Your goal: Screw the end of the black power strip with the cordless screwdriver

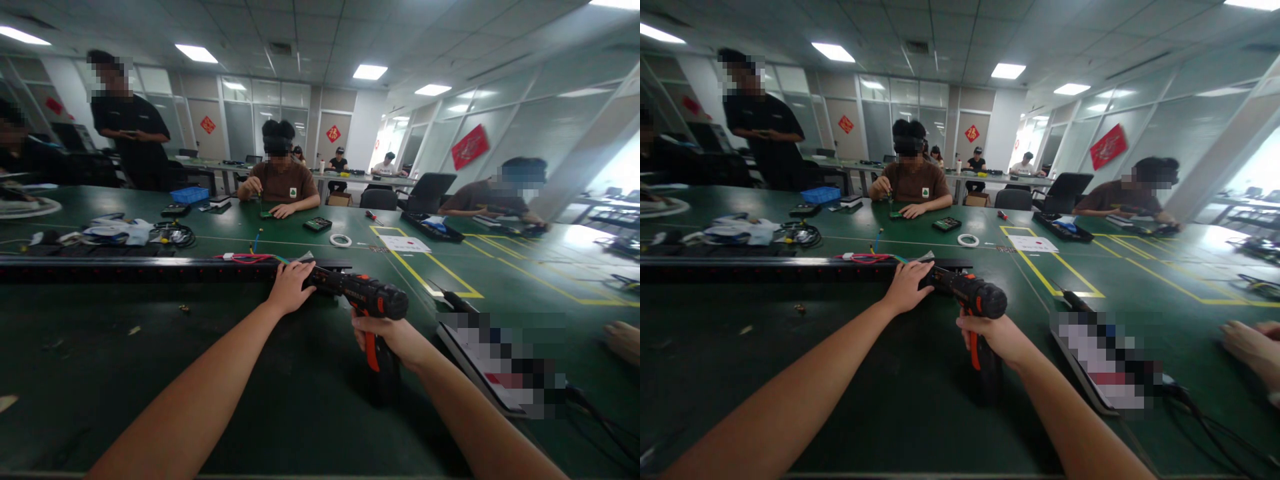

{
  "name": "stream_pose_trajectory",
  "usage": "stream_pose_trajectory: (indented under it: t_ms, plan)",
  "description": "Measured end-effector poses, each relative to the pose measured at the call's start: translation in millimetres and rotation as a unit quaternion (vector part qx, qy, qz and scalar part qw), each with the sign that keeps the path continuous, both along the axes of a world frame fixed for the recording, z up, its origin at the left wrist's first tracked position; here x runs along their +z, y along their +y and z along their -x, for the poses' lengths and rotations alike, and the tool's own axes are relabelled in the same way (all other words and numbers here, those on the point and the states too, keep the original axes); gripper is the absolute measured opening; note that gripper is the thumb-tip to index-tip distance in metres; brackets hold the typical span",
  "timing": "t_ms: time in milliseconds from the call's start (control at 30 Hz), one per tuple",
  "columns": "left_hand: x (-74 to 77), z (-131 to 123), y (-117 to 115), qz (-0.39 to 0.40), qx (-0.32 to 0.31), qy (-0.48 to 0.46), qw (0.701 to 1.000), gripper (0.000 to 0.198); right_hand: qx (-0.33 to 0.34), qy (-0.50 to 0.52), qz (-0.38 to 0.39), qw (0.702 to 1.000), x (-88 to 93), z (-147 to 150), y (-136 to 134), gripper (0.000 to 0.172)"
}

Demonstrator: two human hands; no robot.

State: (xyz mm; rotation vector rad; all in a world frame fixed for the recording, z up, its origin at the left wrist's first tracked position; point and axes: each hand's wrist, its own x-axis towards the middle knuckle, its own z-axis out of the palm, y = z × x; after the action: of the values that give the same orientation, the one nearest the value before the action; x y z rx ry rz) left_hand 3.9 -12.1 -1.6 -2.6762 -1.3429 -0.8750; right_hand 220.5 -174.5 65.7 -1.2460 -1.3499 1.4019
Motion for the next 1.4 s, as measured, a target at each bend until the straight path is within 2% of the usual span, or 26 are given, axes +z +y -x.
stream_pose_trajectory:
  t_ms: [1400]
  plan:
    - [-5.5,0.0,3.5,-0.014,-0.004,-0.008,1.0,0.063,0.013,0.006,0.012,1.0,-3.5,-3.9,2.9,0.026]
